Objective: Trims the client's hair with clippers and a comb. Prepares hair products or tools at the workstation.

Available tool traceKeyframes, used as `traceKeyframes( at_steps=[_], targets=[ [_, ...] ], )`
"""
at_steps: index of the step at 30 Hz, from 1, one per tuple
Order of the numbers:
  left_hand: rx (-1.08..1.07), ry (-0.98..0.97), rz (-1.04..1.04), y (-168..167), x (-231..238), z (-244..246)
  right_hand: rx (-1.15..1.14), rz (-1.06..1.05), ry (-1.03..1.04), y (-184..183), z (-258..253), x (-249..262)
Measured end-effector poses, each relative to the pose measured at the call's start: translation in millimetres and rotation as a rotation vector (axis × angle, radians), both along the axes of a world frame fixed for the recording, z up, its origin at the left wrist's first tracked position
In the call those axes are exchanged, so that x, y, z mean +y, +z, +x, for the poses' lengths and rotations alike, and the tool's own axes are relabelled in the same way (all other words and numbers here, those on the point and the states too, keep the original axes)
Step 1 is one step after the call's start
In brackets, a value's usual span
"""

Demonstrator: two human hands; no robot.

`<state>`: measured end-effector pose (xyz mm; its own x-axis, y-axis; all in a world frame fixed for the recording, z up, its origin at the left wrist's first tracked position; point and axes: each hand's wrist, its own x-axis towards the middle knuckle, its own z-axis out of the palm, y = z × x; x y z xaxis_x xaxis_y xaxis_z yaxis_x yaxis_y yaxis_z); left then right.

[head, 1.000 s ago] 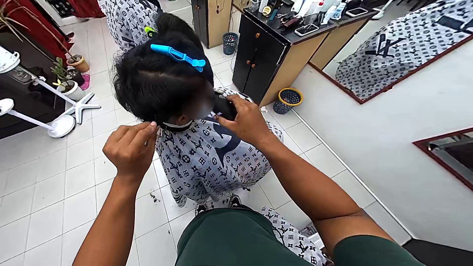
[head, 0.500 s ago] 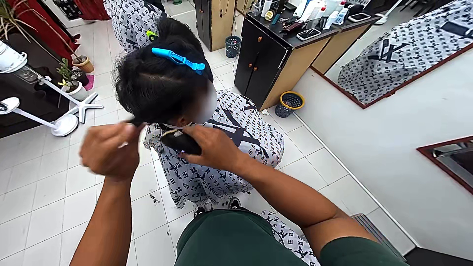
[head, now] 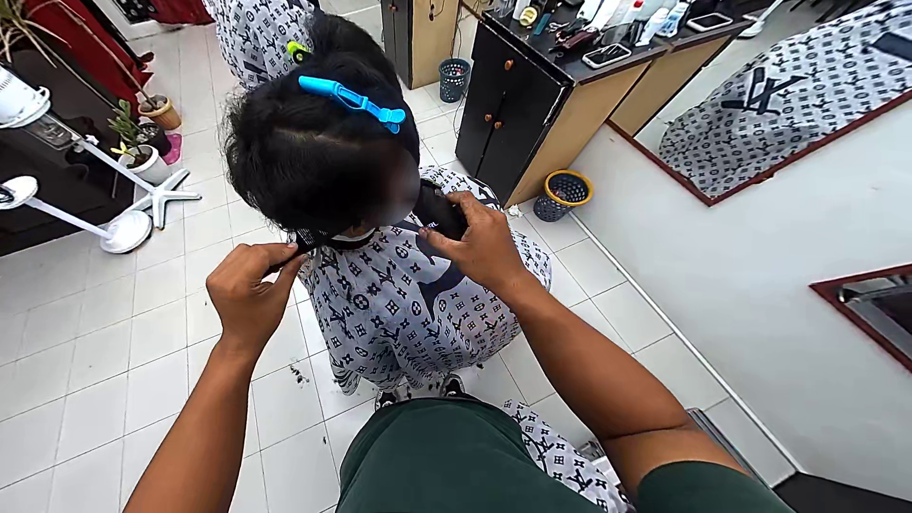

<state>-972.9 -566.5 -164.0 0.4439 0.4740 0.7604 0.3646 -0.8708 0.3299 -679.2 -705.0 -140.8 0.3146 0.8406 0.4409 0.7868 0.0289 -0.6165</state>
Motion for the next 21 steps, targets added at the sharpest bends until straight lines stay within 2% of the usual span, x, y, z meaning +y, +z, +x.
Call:
traceKeyframes(
  at_steps=[5, 11, 15, 17, 19, 21],
  targets=[
    [0.063, 0.056, 0.387, 10, 11, -2, -0.042, -0.048, 0.004, 2, -7, 14],
    [0.05, 0.055, 0.475, 7, 18, -1, -0.075, -0.046, 0.046, 11, -26, 21],
    [0.002, -0.005, 0.543, 4, 24, -3, -0.145, 0.084, 0.176, 10, -57, 26],
    [-0.142, -0.072, 0.475, 10, 22, -3, -0.191, 0.133, 0.302, 7, -71, 27],
    [-0.375, -0.073, 0.256, 26, 11, -8, -0.185, 0.142, 0.412, 3, -70, 23],
    [-0.572, -0.083, 0.077, 45, 3, -15, -0.141, 0.103, 0.387, -5, -52, 10]
  ],
)
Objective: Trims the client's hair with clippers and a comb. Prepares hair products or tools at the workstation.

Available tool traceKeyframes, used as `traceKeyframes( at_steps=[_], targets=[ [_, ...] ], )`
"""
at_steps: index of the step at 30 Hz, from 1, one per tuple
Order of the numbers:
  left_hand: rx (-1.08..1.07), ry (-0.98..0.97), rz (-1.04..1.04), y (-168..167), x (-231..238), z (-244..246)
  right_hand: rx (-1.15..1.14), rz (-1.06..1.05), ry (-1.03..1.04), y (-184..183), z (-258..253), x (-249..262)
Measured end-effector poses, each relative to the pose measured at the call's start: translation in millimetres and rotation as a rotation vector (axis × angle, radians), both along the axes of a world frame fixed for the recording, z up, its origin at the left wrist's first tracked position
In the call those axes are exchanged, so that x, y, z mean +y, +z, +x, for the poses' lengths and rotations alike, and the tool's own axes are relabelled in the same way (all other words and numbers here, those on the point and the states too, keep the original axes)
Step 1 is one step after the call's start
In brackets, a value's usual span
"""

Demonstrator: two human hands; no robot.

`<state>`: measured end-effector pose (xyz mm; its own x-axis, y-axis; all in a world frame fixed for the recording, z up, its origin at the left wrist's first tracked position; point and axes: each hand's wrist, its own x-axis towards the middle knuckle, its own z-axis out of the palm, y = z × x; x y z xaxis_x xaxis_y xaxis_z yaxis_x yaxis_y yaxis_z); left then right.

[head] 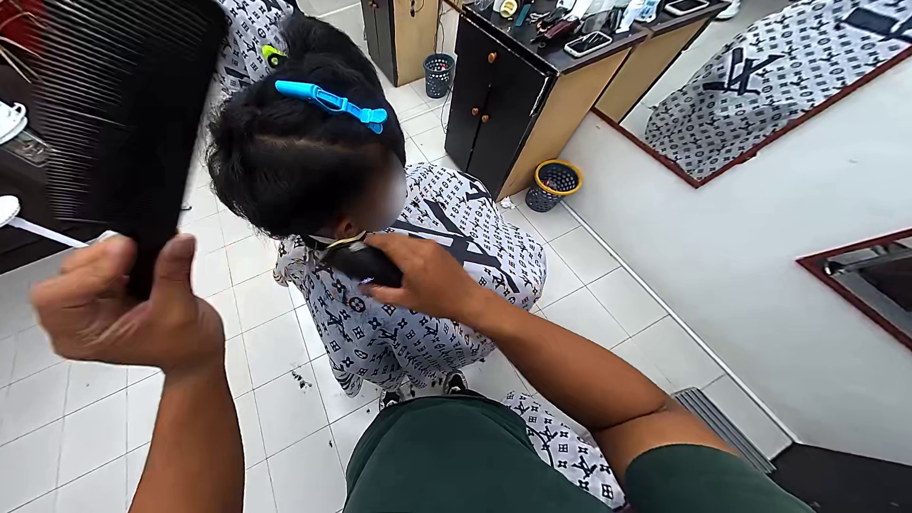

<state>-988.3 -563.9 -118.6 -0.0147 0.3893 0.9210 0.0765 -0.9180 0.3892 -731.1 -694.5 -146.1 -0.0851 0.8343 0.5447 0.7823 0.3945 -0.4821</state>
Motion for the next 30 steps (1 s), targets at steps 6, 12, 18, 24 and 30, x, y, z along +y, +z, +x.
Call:
traceKeyframes(
  at_steps=[6, 12, 18, 24, 30],
  targets=[
    [0.663, -0.025, -0.084, -32, 0, 5, 0.154, -0.204, -0.417, 6, 65, -15],
    [0.597, 0.042, -0.177, -16, -5, 16, 0.078, -0.244, -0.384, 39, 64, -8],
    [0.577, 0.119, 0.257, 4, -3, 15, -0.002, -0.241, -0.32, 57, 52, -5],
    [0.554, 0.129, 0.4, -5, 8, 17, -0.013, -0.177, -0.205, 65, 13, -2],
    [0.216, 0.029, -0.036, 19, 7, -1, 0.043, -0.202, 0.051, 43, 2, -10]
  ],
)
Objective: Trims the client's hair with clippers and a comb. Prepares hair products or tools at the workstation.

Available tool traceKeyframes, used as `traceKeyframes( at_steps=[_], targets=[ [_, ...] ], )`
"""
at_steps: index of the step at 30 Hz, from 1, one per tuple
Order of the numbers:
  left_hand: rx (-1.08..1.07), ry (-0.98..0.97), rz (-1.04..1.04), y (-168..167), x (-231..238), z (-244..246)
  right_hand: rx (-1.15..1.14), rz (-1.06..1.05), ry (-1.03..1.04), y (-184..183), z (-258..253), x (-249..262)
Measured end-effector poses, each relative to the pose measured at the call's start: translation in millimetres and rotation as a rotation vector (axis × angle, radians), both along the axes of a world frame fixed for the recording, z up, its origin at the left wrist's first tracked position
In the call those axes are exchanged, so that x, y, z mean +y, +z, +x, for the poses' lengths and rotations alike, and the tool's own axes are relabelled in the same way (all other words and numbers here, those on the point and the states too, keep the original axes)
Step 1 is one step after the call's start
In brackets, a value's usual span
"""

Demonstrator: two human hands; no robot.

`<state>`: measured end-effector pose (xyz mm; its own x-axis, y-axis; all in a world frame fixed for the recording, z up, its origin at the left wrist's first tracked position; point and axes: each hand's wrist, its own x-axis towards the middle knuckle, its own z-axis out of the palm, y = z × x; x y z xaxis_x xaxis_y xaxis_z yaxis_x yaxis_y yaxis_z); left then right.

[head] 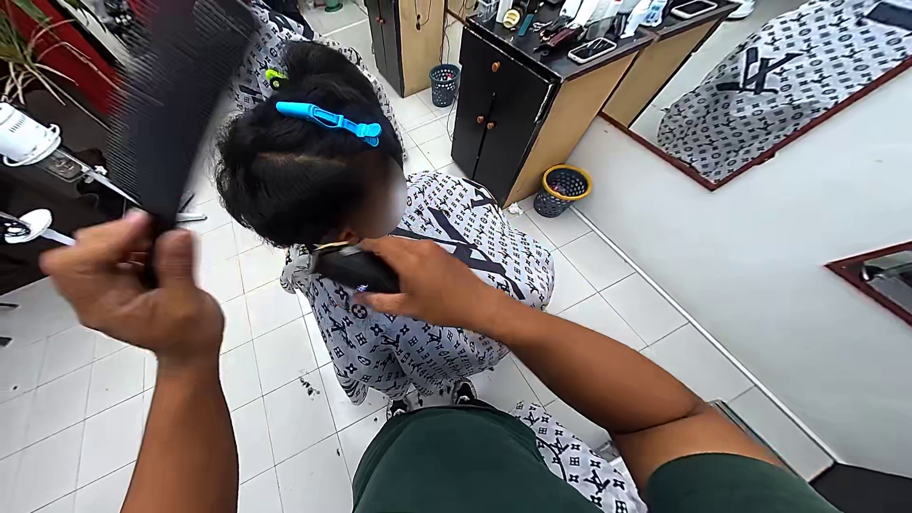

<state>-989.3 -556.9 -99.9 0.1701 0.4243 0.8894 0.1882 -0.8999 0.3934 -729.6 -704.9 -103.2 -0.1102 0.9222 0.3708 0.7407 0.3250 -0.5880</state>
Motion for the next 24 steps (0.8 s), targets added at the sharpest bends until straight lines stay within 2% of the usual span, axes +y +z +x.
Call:
traceKeyframes(
  at_steps=[2, 3, 5, 6, 7, 9, 11, 13, 16, 19, 24],
  targets=[
    [0.028, 0.021, -0.204, 6, 0, -1, 0.062, -0.061, -0.123, -15, 33, -9],
    [0.154, 0.042, -0.242, 3, -3, 1, 0.083, -0.07, -0.212, -22, 50, -13],
    [0.505, 0.105, -0.153, -8, -14, 10, 0.125, -0.071, -0.376, -31, 78, -22],
    [0.632, 0.124, -0.069, -14, -18, 13, 0.152, -0.066, -0.438, -32, 87, -26],
    [0.668, 0.132, 0.019, -20, -20, 15, 0.178, -0.053, -0.484, -30, 94, -28],
    [0.591, 0.162, 0.064, -17, -26, 14, 0.234, -0.024, -0.538, -25, 105, -25],
    [0.497, 0.192, -0.009, -8, -31, 17, 0.276, 0.012, -0.544, -21, 108, -20],
    [0.554, 0.163, -0.083, -8, -37, 27, 0.287, 0.047, -0.509, -16, 107, -15],
    [0.608, 0.061, -0.077, -44, -46, 40, 0.244, 0.056, -0.464, -10, 102, -8],
    [0.562, 0.112, -0.107, -70, -54, 44, 0.171, 0.014, -0.439, -10, 100, -3],
    [0.497, 0.257, -0.058, -49, -48, 42, 0.036, -0.081, -0.343, -3, 96, 10]
  ],
)
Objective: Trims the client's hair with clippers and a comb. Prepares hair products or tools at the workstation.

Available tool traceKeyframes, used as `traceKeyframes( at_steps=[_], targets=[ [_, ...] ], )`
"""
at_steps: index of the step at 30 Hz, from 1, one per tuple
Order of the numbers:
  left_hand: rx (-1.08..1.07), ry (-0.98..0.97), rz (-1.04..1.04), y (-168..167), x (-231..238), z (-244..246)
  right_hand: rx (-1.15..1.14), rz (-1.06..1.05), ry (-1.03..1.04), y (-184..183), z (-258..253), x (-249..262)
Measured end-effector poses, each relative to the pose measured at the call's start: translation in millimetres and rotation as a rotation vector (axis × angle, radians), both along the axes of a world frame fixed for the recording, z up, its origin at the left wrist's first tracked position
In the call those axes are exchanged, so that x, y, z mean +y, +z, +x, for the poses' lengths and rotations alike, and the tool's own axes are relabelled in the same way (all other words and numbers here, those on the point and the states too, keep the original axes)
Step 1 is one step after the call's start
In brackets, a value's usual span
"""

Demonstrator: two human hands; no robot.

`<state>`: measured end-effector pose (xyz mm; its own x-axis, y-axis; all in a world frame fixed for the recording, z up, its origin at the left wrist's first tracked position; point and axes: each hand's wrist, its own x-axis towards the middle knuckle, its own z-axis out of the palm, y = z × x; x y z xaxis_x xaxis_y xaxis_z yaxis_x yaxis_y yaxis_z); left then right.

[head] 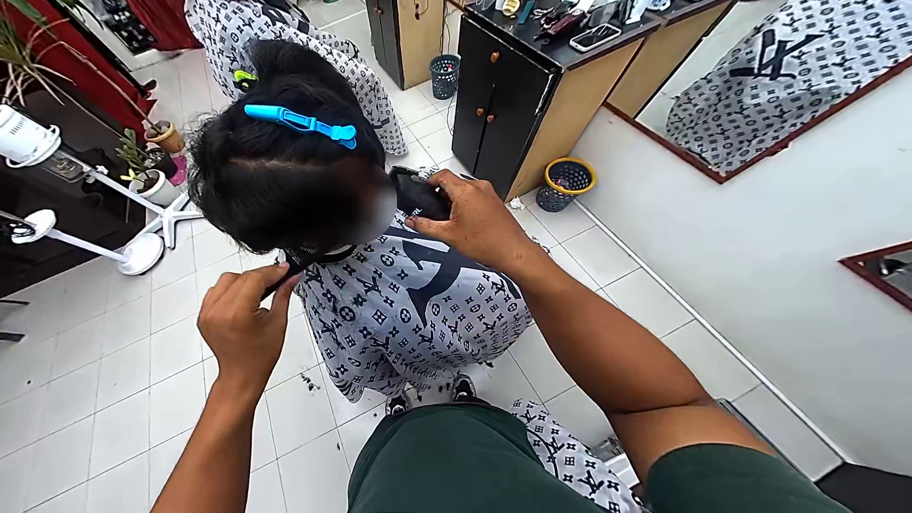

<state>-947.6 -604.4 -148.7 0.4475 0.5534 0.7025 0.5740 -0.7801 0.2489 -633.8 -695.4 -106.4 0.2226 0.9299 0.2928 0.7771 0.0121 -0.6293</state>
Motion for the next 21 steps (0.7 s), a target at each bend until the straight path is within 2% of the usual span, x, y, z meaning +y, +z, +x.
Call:
traceKeyframes(
  at_steps=[3, 7, 14, 17, 20, 21],
  targets=[
    [-0.016, 0.018, 0.146, 15, 3, 3, -0.057, -0.038, 0.054, 1, -2, 10],
    [0.055, 0.0, 0.438, 19, 13, -1, -0.093, -0.051, 0.084, 5, -7, 18],
    [0.006, -0.118, 0.527, 13, 32, -1, -0.136, 0.096, 0.228, 9, -41, 19],
    [-0.213, -0.202, 0.42, 22, 32, -6, -0.167, 0.186, 0.387, 5, -63, 10],
    [-0.486, -0.189, 0.073, 46, 27, -19, -0.051, 0.18, 0.415, -12, -50, -11],
    [-0.478, -0.157, -0.022, 50, 26, -22, 0.008, 0.142, 0.37, -19, -40, -18]
  ],
)
